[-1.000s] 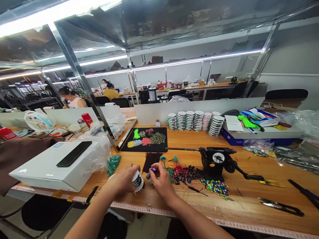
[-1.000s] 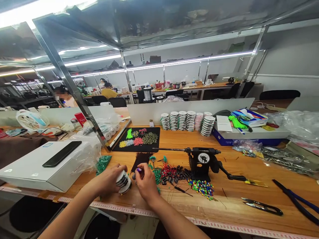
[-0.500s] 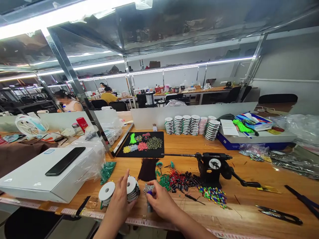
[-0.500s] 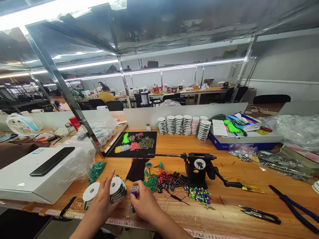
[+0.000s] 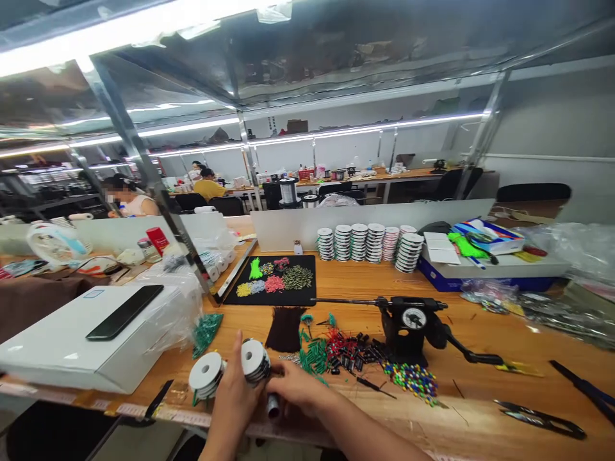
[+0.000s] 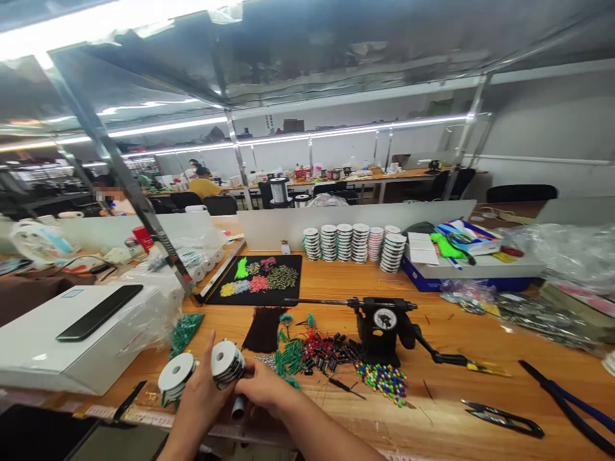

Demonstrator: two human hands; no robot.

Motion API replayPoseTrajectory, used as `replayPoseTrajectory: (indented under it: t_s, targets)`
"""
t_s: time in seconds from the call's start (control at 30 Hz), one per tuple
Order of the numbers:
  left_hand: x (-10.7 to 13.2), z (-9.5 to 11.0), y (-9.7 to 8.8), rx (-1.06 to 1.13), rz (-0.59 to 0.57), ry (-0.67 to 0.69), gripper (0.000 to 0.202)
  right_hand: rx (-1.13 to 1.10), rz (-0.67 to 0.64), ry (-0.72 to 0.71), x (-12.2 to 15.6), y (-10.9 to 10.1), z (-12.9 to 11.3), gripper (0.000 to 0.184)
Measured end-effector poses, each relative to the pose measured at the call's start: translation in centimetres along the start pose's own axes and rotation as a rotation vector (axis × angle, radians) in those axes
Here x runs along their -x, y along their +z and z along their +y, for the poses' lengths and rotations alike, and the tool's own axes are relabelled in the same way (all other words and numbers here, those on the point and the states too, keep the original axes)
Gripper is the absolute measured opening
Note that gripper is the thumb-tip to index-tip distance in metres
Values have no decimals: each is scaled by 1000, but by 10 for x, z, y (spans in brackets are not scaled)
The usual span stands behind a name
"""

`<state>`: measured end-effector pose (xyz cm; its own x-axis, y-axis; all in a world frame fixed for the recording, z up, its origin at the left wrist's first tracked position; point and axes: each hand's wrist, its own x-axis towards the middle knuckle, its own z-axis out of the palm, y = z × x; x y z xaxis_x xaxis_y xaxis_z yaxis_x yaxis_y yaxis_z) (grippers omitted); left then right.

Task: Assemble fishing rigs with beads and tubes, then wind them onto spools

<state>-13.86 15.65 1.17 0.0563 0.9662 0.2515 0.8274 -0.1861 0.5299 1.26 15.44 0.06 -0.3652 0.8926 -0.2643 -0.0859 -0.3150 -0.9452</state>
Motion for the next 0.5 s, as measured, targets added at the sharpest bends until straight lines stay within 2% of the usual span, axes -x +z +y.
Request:
replayPoseTrajectory:
  t_s: [0.1,0.23,0.3,0.4,0.47,0.5]
  targets:
    - [7,9,-1,46,-6,3,94,-57,-25,98,6,-2,1,35]
    - [13,21,-16,54,27,17,93,-105,-41,116,21,0,-7,42]
    - [13,24,-36,29,50,22,91,-137,-76,101,30,4,-20,53]
    - [8,19,-78,-11,81,-6,92,-165,-203,46,36,12,-41,62]
    - [2,9,-105,-60,87,-33,97,-57,-195,-70,29,16,-49,54]
    - [0,2,-117,-94,92,-48,98,59,-122,-160,22,16,-50,46]
